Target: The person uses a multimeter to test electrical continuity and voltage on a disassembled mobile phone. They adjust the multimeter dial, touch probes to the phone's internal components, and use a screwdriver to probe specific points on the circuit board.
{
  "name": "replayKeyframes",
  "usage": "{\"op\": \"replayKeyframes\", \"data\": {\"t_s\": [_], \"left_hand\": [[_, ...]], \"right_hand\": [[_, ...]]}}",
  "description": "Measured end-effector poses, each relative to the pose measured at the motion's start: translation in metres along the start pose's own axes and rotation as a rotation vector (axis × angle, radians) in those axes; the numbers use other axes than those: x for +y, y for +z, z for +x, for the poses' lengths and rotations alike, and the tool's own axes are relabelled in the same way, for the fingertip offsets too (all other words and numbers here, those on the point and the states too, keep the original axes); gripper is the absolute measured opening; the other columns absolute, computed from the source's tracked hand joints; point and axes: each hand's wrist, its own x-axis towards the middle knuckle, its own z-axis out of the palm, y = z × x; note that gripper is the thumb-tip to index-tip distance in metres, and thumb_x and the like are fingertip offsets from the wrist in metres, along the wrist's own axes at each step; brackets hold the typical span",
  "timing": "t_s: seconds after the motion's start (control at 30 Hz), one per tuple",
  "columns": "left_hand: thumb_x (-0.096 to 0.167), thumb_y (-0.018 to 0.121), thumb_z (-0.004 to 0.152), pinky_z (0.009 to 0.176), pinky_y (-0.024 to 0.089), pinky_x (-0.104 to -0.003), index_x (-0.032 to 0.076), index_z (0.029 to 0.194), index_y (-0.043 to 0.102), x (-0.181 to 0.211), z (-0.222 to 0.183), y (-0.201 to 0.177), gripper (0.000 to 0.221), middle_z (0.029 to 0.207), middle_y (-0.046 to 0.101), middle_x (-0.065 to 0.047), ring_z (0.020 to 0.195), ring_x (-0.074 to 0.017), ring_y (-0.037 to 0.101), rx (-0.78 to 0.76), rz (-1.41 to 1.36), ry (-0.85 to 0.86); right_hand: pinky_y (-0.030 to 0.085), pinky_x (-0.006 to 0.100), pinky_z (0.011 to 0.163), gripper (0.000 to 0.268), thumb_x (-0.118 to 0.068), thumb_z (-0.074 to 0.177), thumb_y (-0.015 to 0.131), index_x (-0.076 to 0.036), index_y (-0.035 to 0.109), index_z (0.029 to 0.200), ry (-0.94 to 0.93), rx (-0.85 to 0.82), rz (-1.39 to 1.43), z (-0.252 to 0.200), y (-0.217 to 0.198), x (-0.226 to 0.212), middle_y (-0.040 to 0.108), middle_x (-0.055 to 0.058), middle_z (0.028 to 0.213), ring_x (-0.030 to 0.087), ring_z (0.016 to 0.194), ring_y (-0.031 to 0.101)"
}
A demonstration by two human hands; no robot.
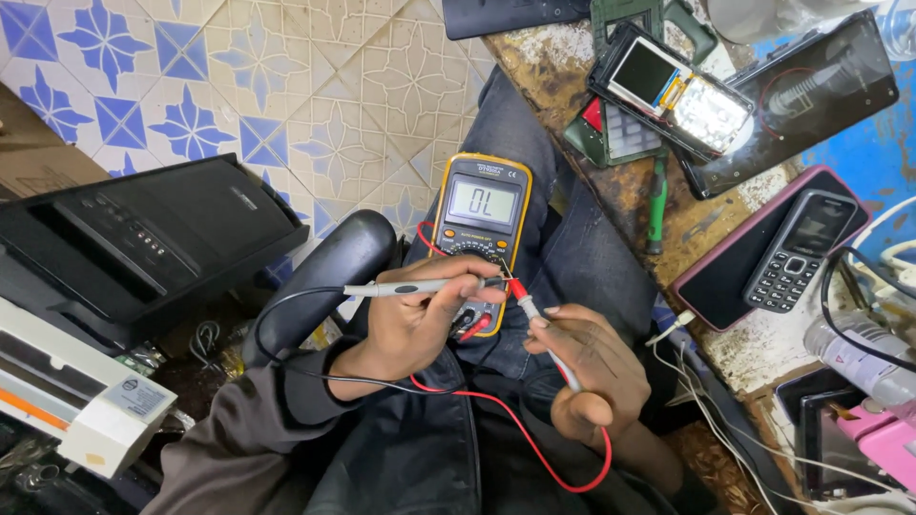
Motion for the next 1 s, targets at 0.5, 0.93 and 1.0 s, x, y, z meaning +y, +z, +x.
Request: {"op": "replayKeyframes", "data": {"t_s": [0.5,0.93,1.0], "left_hand": [[0.020,0.050,0.108,0.088,0.063,-0.029,0.000,0.112,0.070,-0.007,0.001,0.000,0.029,0.097,0.079,-0.013,0.093,-0.0201,0.080,0.020,-0.088,0.016],[0.006,0.074,0.095,0.072,0.060,-0.019,0.003,0.117,0.074,-0.036,0.057,-0.042,0.021,0.090,0.079,-0.012,0.082,-0.0053,0.069,0.044,-0.274,-0.204],[0.002,0.080,0.089,0.067,0.058,-0.020,0.002,0.109,0.077,-0.030,0.055,-0.039,0.020,0.081,0.077,-0.012,0.081,-0.0062,0.068,0.058,-0.270,-0.162]], "right_hand": [[0.066,0.050,0.087,0.073,-0.051,0.114,0.020,0.004,0.067,0.106,0.112,-0.144,0.048,0.006,-0.006,-0.003,0.073,0.016,0.082,0.030,0.081,0.075],[0.062,0.041,0.080,0.029,-0.008,0.100,0.059,0.016,0.062,0.115,0.216,-0.042,0.140,0.029,0.024,0.023,0.077,0.023,0.090,0.034,0.086,0.079],[0.062,0.039,0.081,0.027,-0.006,0.099,0.061,0.014,0.060,0.117,0.223,-0.064,0.133,0.027,0.038,0.024,0.079,0.022,0.095,0.033,0.089,0.079]]}}
